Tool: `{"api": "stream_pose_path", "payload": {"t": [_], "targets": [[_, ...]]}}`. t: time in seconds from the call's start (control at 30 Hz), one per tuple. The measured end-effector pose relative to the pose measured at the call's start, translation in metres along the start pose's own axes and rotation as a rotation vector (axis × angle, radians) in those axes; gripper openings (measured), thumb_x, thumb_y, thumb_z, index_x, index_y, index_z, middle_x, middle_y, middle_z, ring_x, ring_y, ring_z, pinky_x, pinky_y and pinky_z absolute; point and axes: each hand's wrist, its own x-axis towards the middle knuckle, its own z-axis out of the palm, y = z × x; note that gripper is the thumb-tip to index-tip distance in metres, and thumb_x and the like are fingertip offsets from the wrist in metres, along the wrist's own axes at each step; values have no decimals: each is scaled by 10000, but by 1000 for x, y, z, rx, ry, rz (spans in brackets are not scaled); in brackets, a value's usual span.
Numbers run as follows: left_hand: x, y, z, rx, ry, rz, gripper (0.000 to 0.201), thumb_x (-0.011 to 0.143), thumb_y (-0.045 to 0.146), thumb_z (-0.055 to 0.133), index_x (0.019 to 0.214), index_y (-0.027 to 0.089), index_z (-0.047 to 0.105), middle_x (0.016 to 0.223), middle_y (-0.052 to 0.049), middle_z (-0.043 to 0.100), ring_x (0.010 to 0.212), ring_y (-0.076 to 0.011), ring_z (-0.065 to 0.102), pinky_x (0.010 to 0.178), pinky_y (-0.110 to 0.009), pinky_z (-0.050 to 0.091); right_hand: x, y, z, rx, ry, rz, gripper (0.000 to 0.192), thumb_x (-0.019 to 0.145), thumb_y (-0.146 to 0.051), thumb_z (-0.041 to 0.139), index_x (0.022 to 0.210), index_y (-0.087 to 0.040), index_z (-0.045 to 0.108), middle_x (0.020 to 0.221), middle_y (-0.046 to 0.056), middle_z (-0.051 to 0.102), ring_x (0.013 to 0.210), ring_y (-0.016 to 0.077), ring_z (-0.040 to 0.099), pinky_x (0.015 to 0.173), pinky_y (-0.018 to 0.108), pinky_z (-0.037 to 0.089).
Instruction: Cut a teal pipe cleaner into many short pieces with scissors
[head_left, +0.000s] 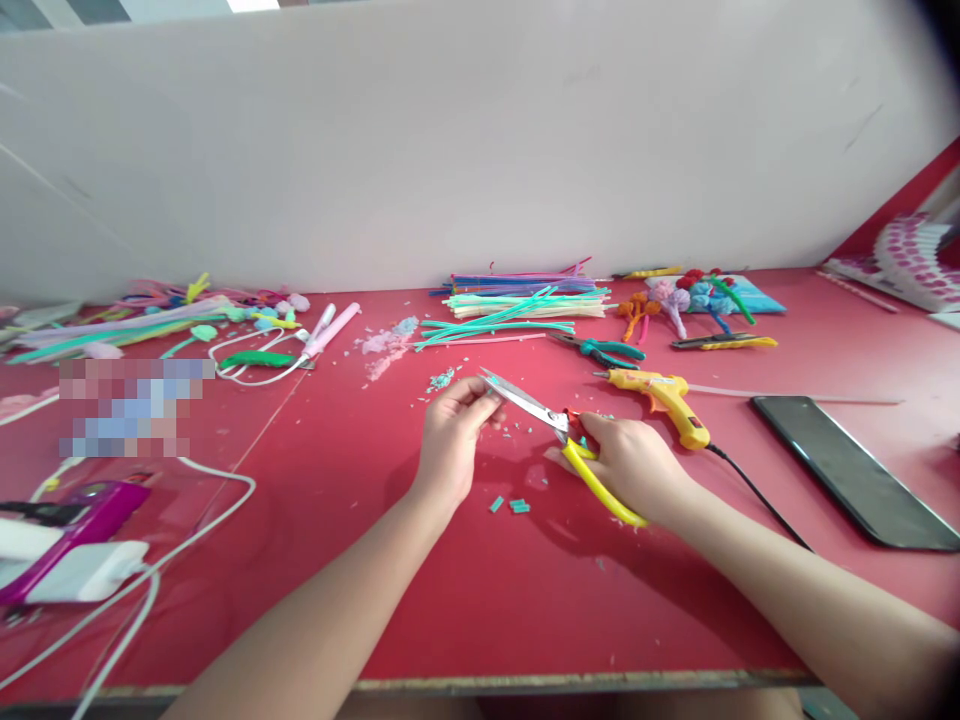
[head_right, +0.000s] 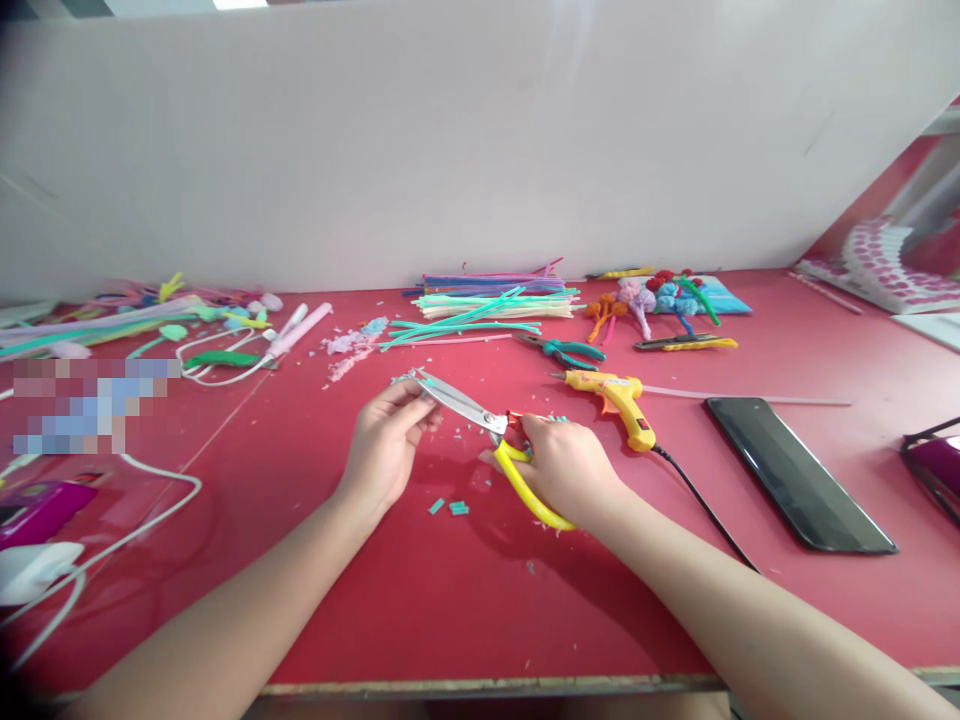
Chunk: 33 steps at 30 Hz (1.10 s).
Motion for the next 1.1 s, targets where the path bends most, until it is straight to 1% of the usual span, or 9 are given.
{"api": "stream_pose_path", "payload": {"t": [0.2, 0.4, 0.63, 0.73, 0.8, 0.87, 0.93, 1.03, 1.1], "targets": [[0, -1, -1, -8, -14, 8, 83, 666, 198, 608, 733, 150, 621, 647, 7, 540, 576, -74, 475, 540, -193, 374, 0, 1, 1, -22, 3, -3, 399, 760, -570, 355, 663, -201, 472, 510, 1, 502, 454, 116, 425, 449, 228, 194], [0, 0, 0, -14, 9, 4, 86, 651, 202, 617, 726, 162, 628, 643, 15, 549, 568, -71, 477, 541, -193, 379, 0, 2, 2, -23, 12, -10, 404, 768, -560, 344, 668, -197, 490, 512, 8, 506, 451, 114, 424, 451, 231, 192], [0, 1, -1, 16, 5, 17, 83, 655, 214, 616, 719, 161, 621, 651, 13, 542, 562, -71, 477, 550, -199, 388, 0, 2, 2, -5, 9, 17, 395, 755, -553, 362, 612, -198, 458, 462, -9, 447, 417, 97, 331, 440, 231, 174], [0, 1, -2, 18, -2, 26, 92, 659, 216, 618, 728, 155, 612, 651, 10, 533, 565, -71, 479, 549, -199, 390, 1, 2, 2, 56, 7, 36, 357, 741, -513, 404, 587, -193, 436, 451, -25, 405, 416, 83, 282, 439, 232, 176], [-1, 0, -1, 18, -20, 9, 104, 666, 220, 620, 743, 153, 606, 646, 8, 532, 567, -76, 486, 547, -200, 392, 3, 2, 2, 141, 7, 63, 329, 729, -479, 431, 575, -188, 424, 459, -34, 391, 431, 78, 280, 440, 229, 183], [-2, -1, 0, 37, -69, -32, 107, 677, 229, 616, 754, 157, 601, 646, 6, 543, 566, -80, 495, 545, -203, 392, 4, 2, 1, 252, 4, 92, 303, 719, -446, 449, 569, -184, 425, 477, -37, 399, 449, 77, 299, 438, 223, 194], [-4, -2, 2, 86, -158, -86, 103, 697, 243, 602, 756, 159, 599, 650, 0, 556, 567, -85, 503, 548, -207, 391, 5, 2, 0, 388, -3, 119, 269, 711, -418, 460, 590, -177, 457, 504, -34, 432, 464, 79, 336, 435, 217, 218], [-8, -4, 6, 168, -305, -157, 119, 731, 265, 565, 770, 158, 600, 631, -3, 555, 572, -95, 508, 562, -219, 392, 5, 1, -3, 640, -39, 150, 220, 704, -377, 469, 698, -167, 532, 525, -32, 471, 460, 85, 397, 428, 211, 272], [-11, -4, 8, 205, -397, -194, 131, 751, 272, 539, 760, 155, 596, 612, 0, 546, 565, -95, 504, 574, -227, 394, 3, 0, -5, 803, -63, 148, 207, 705, -346, 473, 775, -167, 552, 494, -47, 456, 435, 87, 415, 420, 209, 304]]}}
